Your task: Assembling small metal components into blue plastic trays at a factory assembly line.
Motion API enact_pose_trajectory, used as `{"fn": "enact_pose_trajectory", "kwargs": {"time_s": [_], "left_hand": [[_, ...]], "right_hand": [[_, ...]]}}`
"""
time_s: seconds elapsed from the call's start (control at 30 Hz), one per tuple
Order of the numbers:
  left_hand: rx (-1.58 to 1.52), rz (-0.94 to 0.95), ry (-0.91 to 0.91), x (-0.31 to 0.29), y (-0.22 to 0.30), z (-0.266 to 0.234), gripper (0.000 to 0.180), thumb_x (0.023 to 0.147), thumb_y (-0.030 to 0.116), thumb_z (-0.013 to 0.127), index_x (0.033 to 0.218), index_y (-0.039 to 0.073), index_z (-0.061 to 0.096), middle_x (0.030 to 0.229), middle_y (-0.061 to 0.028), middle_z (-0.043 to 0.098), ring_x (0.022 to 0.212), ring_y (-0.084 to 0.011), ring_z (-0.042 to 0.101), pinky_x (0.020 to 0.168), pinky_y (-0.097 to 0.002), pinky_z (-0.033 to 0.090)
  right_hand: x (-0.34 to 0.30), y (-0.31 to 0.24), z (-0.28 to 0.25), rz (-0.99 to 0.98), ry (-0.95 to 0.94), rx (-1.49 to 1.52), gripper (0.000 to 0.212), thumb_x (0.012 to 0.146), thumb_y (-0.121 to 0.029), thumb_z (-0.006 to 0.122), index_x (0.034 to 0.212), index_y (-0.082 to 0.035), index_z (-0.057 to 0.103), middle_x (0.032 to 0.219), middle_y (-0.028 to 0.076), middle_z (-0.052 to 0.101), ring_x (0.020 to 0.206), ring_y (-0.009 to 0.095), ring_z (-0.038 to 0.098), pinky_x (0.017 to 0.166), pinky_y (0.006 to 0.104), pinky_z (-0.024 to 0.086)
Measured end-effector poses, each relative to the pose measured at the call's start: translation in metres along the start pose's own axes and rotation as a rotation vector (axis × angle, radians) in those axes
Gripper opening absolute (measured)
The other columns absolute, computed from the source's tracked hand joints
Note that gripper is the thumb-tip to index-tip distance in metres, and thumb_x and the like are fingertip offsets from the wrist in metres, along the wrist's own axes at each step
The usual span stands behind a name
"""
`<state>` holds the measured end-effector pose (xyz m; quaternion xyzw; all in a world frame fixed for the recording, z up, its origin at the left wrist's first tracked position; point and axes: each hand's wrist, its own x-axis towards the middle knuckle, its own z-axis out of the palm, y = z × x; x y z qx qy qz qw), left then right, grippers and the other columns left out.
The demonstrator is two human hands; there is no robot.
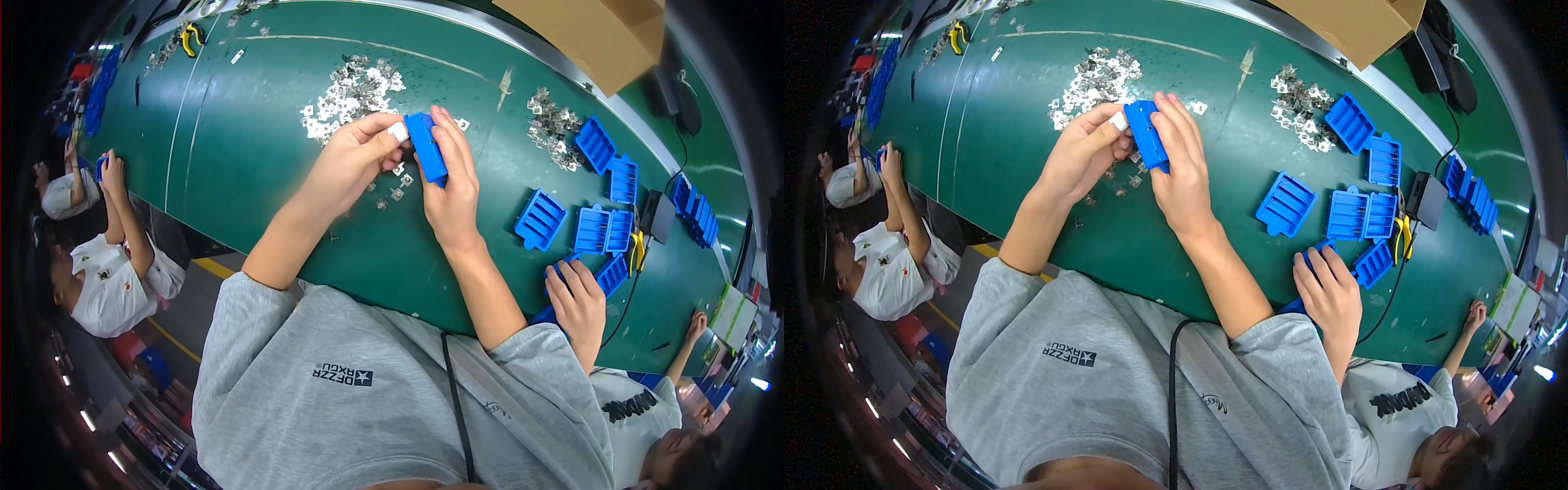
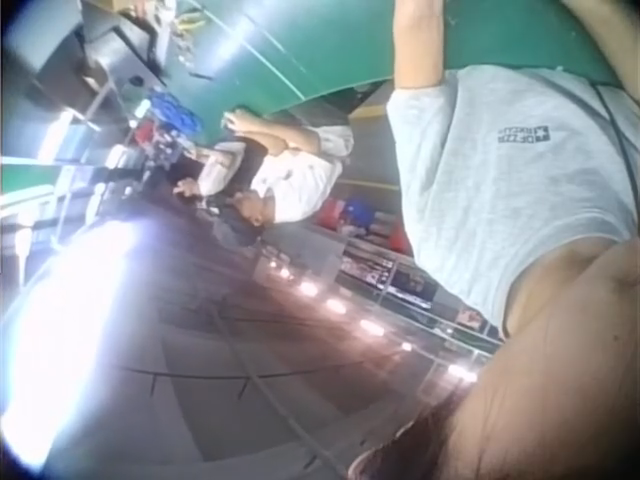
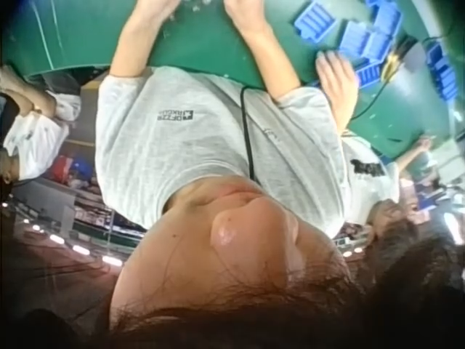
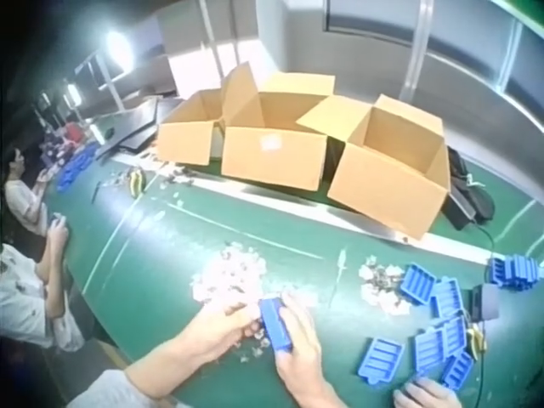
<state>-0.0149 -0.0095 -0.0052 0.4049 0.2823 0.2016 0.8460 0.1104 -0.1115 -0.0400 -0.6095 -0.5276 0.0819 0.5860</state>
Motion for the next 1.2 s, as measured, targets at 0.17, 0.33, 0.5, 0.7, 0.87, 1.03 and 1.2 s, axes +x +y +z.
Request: {"fn": "enact_pose_trajectory", "kwargs": {"time_s": [0.17, 0.33, 0.5, 0.7, 0.87, 1.03, 1.2], "left_hand": [[-0.153, 0.001, -0.089, 0.003, -0.003, -0.005, 0.022, 0.093, 0.015, 0.06, 0.113, 0.005, 0.059, 0.088, -0.003, 0.059, 0.078, -0.0106, 0.052, 0.071, -0.026, 0.043], [-0.196, -0.004, -0.14, 0.005, -0.005, -0.008, 0.017, 0.094, 0.017, 0.06, 0.108, 0.006, 0.06, 0.088, -0.001, 0.059, 0.078, -0.0094, 0.052, 0.068, -0.0235, 0.041], [-0.181, -0.088, -0.107, 0.008, -0.005, -0.014, 0.017, 0.095, 0.017, 0.059, 0.107, 0.006, 0.058, 0.085, -0.0018, 0.058, 0.076, -0.0103, 0.053, 0.067, -0.0242, 0.043], [-0.03, -0.108, -0.056, 0.005, 0.009, -0.008, 0.016, 0.096, 0.019, 0.057, 0.105, 0.005, 0.055, 0.082, -0.0047, 0.058, 0.071, -0.0109, 0.056, 0.058, -0.0232, 0.044], [0.13, -0.108, -0.029, 0.0, 0.024, -0.014, 0.021, 0.093, 0.021, 0.061, 0.104, 0.005, 0.053, 0.089, -0.0047, 0.057, 0.069, -0.0098, 0.056, 0.047, -0.0191, 0.041], [0.339, 0.025, 0.027, 0.004, 0.022, -0.021, 0.027, 0.093, 0.023, 0.06, 0.11, 0.003, 0.053, 0.098, -0.0055, 0.058, 0.08, -0.0118, 0.057, 0.065, -0.0241, 0.046], [0.396, 0.251, 0.04, 0.015, 0.006, -0.001, 0.027, 0.095, 0.02, 0.055, 0.115, 0.003, 0.057, 0.108, -0.007, 0.06, 0.097, -0.0134, 0.057, 0.08, -0.0252, 0.047]], "right_hand": [[0.004, -0.015, 0.001, 0.031, 0.026, -0.035, 0.046, 0.074, 0.012, 0.062, 0.118, 0.003, 0.054, 0.131, 0.019, 0.054, 0.124, 0.039, 0.049, 0.103, 0.0446, 0.041], [0.002, -0.017, 0.003, 0.036, 0.023, -0.033, 0.046, 0.074, 0.013, 0.06, 0.119, 0.004, 0.054, 0.132, 0.02, 0.053, 0.125, 0.038, 0.048, 0.103, 0.0439, 0.04], [0.002, -0.016, 0.003, 0.078, -0.018, -0.026, 0.052, 0.069, 0.016, 0.059, 0.12, 0.004, 0.054, 0.132, 0.02, 0.052, 0.125, 0.039, 0.047, 0.102, 0.0437, 0.041], [-0.005, -0.015, 0.013, 0.229, 0.009, 0.146, 0.039, 0.085, 0.003, 0.062, 0.123, 0.003, 0.052, 0.129, 0.018, 0.054, 0.118, 0.033, 0.055, 0.096, 0.0373, 0.047], [-0.004, -0.016, 0.01, 0.263, -0.044, 0.172, 0.045, 0.081, 0.005, 0.063, 0.125, 0.003, 0.051, 0.127, 0.018, 0.054, 0.116, 0.035, 0.054, 0.096, 0.0394, 0.045], [-0.002, -0.018, 0.006, 0.365, -0.032, 0.264, 0.038, 0.09, -0.008, 0.061, 0.126, 0.002, 0.05, 0.126, 0.017, 0.055, 0.115, 0.033, 0.055, 0.095, 0.0388, 0.046], [-0.004, -0.016, 0.003, 0.359, -0.045, 0.312, 0.04, 0.092, -0.017, 0.061, 0.126, 0.001, 0.05, 0.126, 0.018, 0.055, 0.116, 0.032, 0.055, 0.097, 0.0388, 0.045]]}}
